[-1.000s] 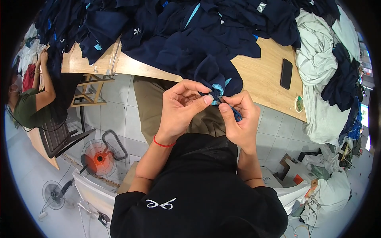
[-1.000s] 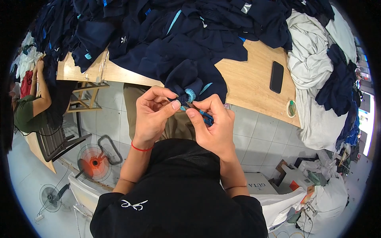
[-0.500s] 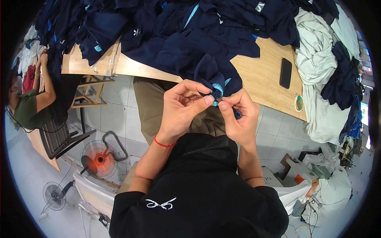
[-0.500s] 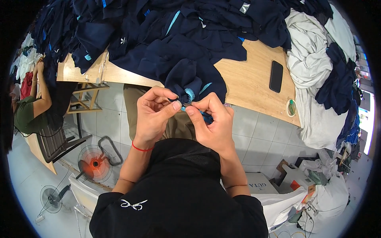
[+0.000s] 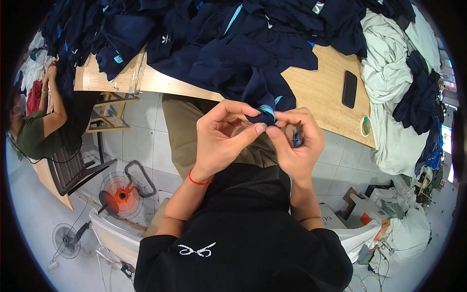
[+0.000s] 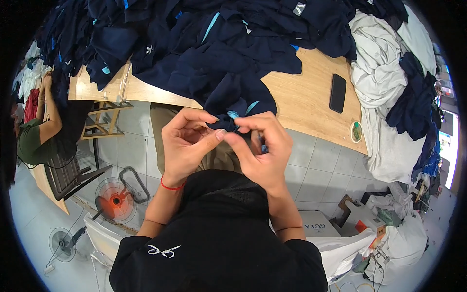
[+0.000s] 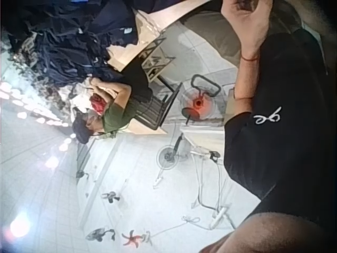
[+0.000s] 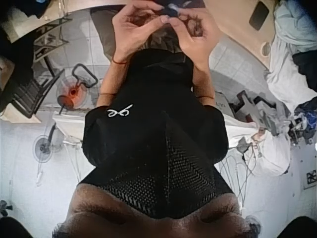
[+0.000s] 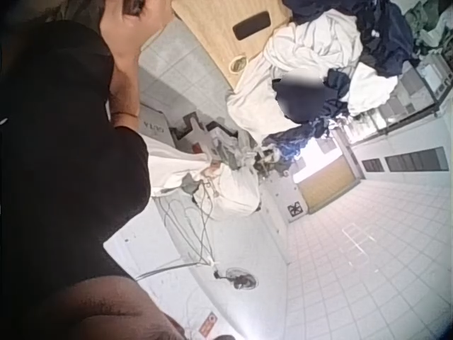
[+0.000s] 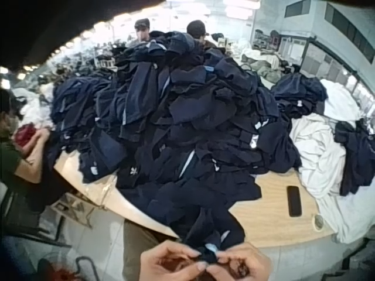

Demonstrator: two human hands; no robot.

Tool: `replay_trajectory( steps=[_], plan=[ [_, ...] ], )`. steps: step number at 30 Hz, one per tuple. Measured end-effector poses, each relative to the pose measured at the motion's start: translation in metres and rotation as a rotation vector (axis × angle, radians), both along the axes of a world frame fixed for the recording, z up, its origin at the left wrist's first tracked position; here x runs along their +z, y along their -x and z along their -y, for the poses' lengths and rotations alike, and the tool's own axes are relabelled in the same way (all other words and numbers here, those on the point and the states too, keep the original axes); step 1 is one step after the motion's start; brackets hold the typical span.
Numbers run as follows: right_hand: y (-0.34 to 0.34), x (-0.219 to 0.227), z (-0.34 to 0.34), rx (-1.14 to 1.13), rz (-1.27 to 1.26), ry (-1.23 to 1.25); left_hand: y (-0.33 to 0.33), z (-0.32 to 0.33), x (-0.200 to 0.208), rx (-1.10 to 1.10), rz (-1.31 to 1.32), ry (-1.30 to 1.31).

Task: Trimming excess threads from navy blue garments using a pair of thread snips.

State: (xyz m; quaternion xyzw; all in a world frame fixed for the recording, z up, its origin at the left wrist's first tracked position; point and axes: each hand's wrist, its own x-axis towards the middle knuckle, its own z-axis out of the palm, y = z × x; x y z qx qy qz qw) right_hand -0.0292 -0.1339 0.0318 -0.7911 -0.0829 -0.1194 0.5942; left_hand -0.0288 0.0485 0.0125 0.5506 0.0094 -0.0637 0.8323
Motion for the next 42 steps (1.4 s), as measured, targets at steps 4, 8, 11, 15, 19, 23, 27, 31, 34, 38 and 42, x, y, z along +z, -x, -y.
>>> replay_trajectory(
  steps=[4, 8, 11, 15, 19, 23, 27, 31, 34, 38, 42],
  plan=[
    [-0.003, -0.015, -0.009, -0.128, 0.142, 0.068, 0.0, 0.002, 0.003, 0.062, 0.082, -0.035],
    [-0.003, -0.019, 0.005, -0.22, -0.092, -0.587, 0.001, 0.0, -0.004, 0.05, 0.025, 0.015],
    [-0.001, -0.013, 0.001, -0.106, 0.091, -0.083, 0.001, 0.001, -0.006, 0.054, 0.011, 0.038],
    [-0.011, -0.026, -0.005, -0.063, 0.151, 0.079, 0.0, 0.005, -0.007, 0.079, 0.038, 0.038],
    [-0.019, -0.04, 0.031, -0.265, -0.198, -0.397, 0.002, -0.008, -0.026, 0.13, -0.094, 0.105],
    [-0.029, -0.045, 0.04, -0.379, -0.215, -0.189, 0.002, -0.028, -0.045, 0.272, -0.232, 0.216],
    [-0.013, -0.059, 0.037, -0.145, -0.355, -0.13, -0.001, -0.028, -0.042, 0.306, -0.225, 0.255],
    [-0.009, -0.061, 0.008, 0.018, -0.571, -0.266, 0.0, -0.025, -0.045, 0.305, -0.246, 0.372],
    [-0.01, -0.077, 0.01, 0.104, -0.811, -0.688, 0.019, -0.026, -0.054, 0.12, -0.154, 0.518],
    [-0.01, -0.076, 0.002, -0.025, -0.918, -0.871, 0.037, -0.032, -0.063, -0.406, -0.231, 0.37],
    [-0.007, -0.061, 0.008, -0.154, -0.725, -0.626, 0.029, -0.028, -0.079, -0.327, 0.065, -0.365]
  ],
)
